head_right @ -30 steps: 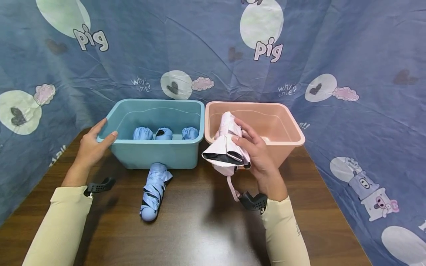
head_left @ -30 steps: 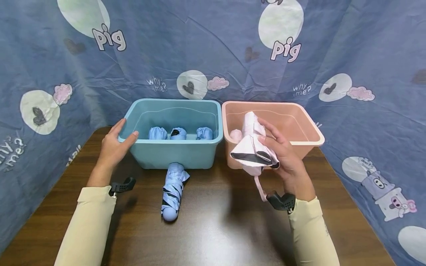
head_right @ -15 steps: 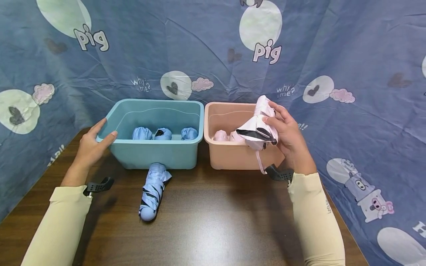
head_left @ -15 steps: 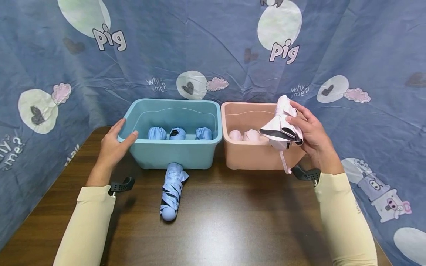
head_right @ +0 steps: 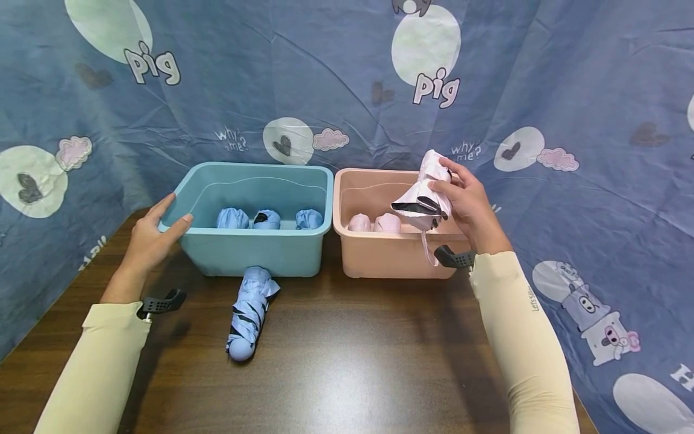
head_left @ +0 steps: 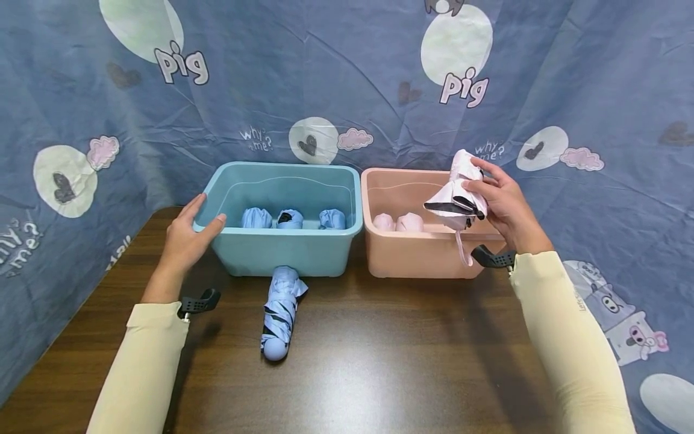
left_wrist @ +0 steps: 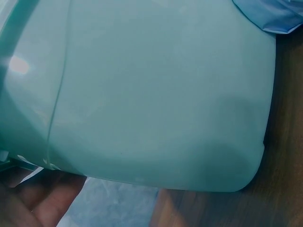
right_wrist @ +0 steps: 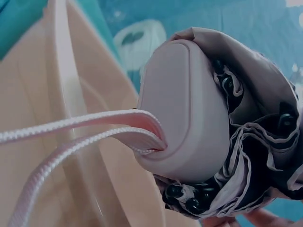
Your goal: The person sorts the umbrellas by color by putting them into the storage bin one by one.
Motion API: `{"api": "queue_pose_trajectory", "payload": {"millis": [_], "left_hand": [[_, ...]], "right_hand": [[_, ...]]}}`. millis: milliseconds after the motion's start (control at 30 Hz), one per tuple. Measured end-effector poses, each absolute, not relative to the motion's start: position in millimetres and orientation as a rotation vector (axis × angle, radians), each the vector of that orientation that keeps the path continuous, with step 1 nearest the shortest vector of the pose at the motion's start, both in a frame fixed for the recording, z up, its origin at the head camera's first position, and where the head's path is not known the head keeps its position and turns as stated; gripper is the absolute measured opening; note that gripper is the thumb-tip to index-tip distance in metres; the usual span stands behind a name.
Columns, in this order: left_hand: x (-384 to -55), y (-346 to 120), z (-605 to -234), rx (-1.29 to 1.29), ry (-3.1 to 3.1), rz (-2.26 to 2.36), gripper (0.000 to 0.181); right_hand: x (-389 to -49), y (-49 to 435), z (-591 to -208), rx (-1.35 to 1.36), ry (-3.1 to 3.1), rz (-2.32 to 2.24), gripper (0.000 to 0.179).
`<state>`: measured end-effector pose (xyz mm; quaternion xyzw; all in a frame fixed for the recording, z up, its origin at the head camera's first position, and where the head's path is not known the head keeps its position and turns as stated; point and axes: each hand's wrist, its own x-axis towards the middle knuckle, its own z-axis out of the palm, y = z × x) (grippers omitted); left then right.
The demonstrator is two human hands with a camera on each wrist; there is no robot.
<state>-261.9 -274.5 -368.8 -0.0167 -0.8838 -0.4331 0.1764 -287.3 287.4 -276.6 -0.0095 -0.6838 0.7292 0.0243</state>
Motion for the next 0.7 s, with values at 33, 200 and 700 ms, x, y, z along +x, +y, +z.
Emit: {"api": "queue_pose_trajectory", "payload": {"millis": [33, 200, 700], "left_hand": [[-262, -274, -369, -0.053, -2.502, -1.228, 0.074], [-262, -274, -369, -0.060, -2.491, -1.226, 0.073], [-260, -275, -371, -0.073, -2.497, -1.235, 0.074]], "right_hand": [[-290, 288, -278, -0.040, -2.130, 2.242, 0.063], [-308, 293, -290, -0.047, -2.180, 2.180, 0.064], [-335, 297, -326, -0.123, -2.412, 1.963, 0.065]]}}
